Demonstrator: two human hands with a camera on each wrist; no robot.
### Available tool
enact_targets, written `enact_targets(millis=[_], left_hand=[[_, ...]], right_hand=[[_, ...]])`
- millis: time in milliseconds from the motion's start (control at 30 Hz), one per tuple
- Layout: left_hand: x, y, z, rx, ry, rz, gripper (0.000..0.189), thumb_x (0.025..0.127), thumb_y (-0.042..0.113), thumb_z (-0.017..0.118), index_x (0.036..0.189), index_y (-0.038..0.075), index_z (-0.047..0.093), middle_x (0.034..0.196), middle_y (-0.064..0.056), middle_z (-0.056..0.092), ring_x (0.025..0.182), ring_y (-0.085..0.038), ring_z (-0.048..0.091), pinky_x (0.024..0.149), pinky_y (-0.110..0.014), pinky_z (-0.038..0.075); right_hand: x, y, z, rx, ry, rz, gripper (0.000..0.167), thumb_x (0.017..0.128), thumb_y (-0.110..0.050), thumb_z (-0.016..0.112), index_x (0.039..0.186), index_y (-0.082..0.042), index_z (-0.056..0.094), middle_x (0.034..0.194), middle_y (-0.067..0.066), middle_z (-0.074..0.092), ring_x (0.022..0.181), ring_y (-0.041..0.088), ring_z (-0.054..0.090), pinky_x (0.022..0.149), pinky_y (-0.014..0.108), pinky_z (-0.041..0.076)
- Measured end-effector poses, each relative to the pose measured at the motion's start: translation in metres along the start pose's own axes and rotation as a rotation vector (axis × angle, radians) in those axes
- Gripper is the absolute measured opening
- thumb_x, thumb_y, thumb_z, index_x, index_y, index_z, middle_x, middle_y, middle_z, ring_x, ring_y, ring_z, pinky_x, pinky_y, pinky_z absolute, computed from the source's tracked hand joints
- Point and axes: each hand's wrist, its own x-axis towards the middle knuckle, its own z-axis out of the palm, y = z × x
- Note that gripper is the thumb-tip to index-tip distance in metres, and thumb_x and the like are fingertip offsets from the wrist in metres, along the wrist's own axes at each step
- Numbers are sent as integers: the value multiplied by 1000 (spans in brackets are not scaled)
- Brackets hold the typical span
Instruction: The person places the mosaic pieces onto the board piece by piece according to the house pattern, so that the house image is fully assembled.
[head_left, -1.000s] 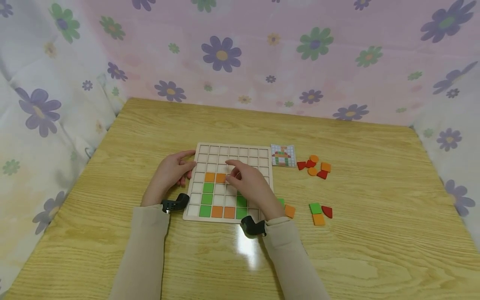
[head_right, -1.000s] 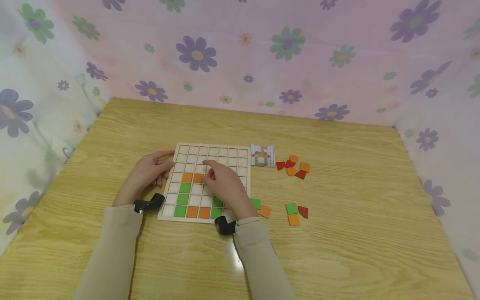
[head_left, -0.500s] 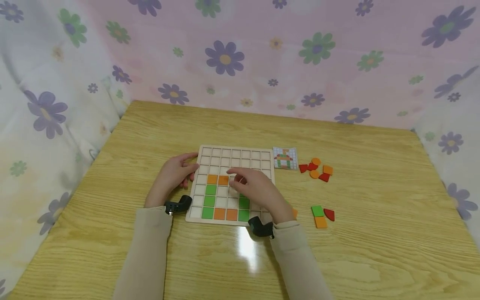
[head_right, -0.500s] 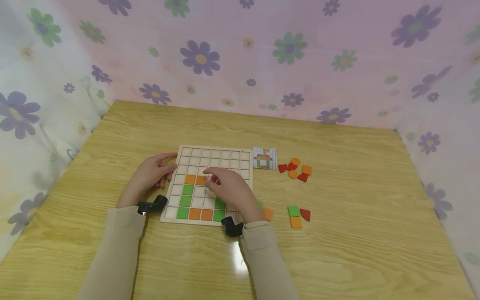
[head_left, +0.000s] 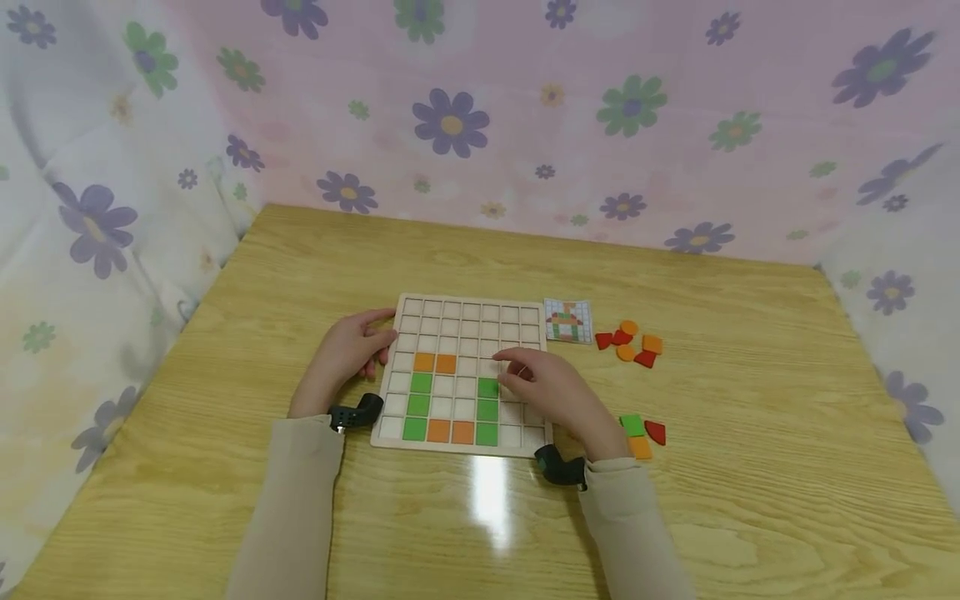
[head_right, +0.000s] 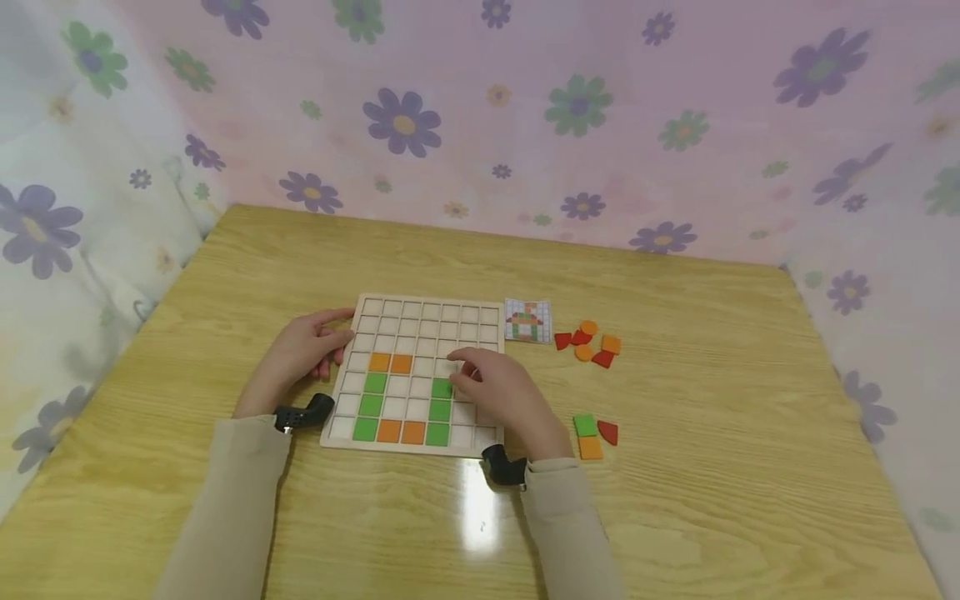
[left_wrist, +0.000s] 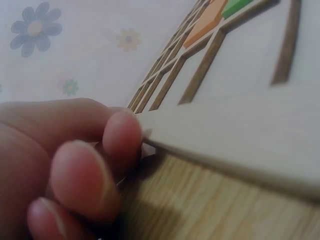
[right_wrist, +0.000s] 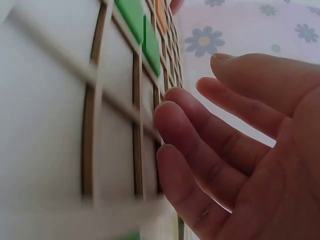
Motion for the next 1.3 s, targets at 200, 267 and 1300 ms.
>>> enact_targets(millis=[200,267,1300], left_hand=[[-1,-1,0,-25,11,11,45,89,31,55,132,24,44,67,-13,58,40,-17,47,39,-32,45],[-2,-1,1,-35,11,11,45,89,31,56,131,24,45,67,-13,58,40,-17,47,40,-33,45],[0,0,-1,-1,-2,15,47,89,33,55,133,24,43,67,-13,58,40,-19,49,38,-32,44]], right_hand=[[-12,14,-10,-20,21,9,31,88,-31,56,118,-22,58,93,-7,58,81,10,52,75,31,45],[-17,18,-14,-30,24,11,31,88,-30,57,118,-21,58,93,-8,58,81,10,53,75,30,46],[-49,54,-48,-108,-261,102,31,71,-26,75,94,-16,58,84,-1,50,77,17,44,70,31,39]])
